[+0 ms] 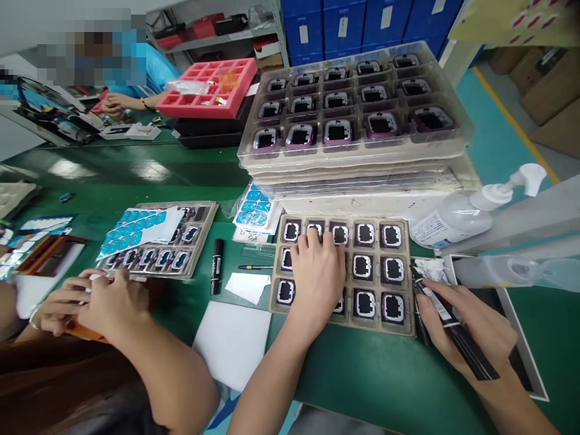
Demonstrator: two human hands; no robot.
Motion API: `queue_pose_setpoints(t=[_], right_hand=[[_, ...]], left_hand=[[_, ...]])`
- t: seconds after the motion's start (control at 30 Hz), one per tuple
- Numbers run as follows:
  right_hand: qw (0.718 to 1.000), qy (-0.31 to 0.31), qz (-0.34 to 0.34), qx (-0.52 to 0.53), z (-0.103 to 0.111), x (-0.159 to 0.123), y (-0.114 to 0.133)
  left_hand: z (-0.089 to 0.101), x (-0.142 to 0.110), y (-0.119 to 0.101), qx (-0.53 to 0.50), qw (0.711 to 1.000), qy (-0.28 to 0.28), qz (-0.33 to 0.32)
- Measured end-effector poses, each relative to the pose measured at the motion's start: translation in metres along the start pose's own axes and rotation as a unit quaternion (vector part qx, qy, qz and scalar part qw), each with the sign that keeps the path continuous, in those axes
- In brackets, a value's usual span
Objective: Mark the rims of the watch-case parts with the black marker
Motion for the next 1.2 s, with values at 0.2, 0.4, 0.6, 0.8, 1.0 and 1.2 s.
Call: queue_pose_setpoints(t=[0.2, 0.4, 0.6, 0.8, 1.0, 1.2], right_hand=[[1.0, 0.008, -0.004, -0.009, -0.0004, 0.0007, 0.0019], [1.0, 0.007, 0.007, 0.007, -0.0008, 0.0025, 0.0024], [1.0, 0.014, 0.001, 0.021, -0.0006, 0.0045, 0.0044], [1.0, 0.01, -0.002, 0.024, -0.0008, 0.0065, 0.0064], [1.0, 0.007, 0.0, 0.03, 0.0008, 0.0051, 0.0059], [0.999, -0.001, -0.003, 0.037, -0.0006, 0.0028, 0.0052]], left_hand=[[-0.0015, 0.003, 0.0055, -0.015, 1.0, -0.018, -0.009], [-0.002, 0.0019, 0.0047, -0.056, 0.998, -0.008, -0.026], [0.0006, 0.0002, 0.0048, -0.025, 0.999, 0.029, -0.025], [-0.0057, 0.0018, 0.0076, -0.05, 0.998, 0.025, -0.041], [-0.008, 0.0017, 0.0077, -0.055, 0.997, 0.014, -0.047], [-0.0051, 0.0019, 0.0074, -0.042, 0.998, 0.026, -0.046]])
Point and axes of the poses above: each hand's wrist, its own x-axis towards the middle knuckle, its own z-axis out of the back of the hand, y = z × x, the point moved 1 cm from there along x, towards the middle knuckle, and after that the axes turned 15 degrees about x, right-handed, at the moved point
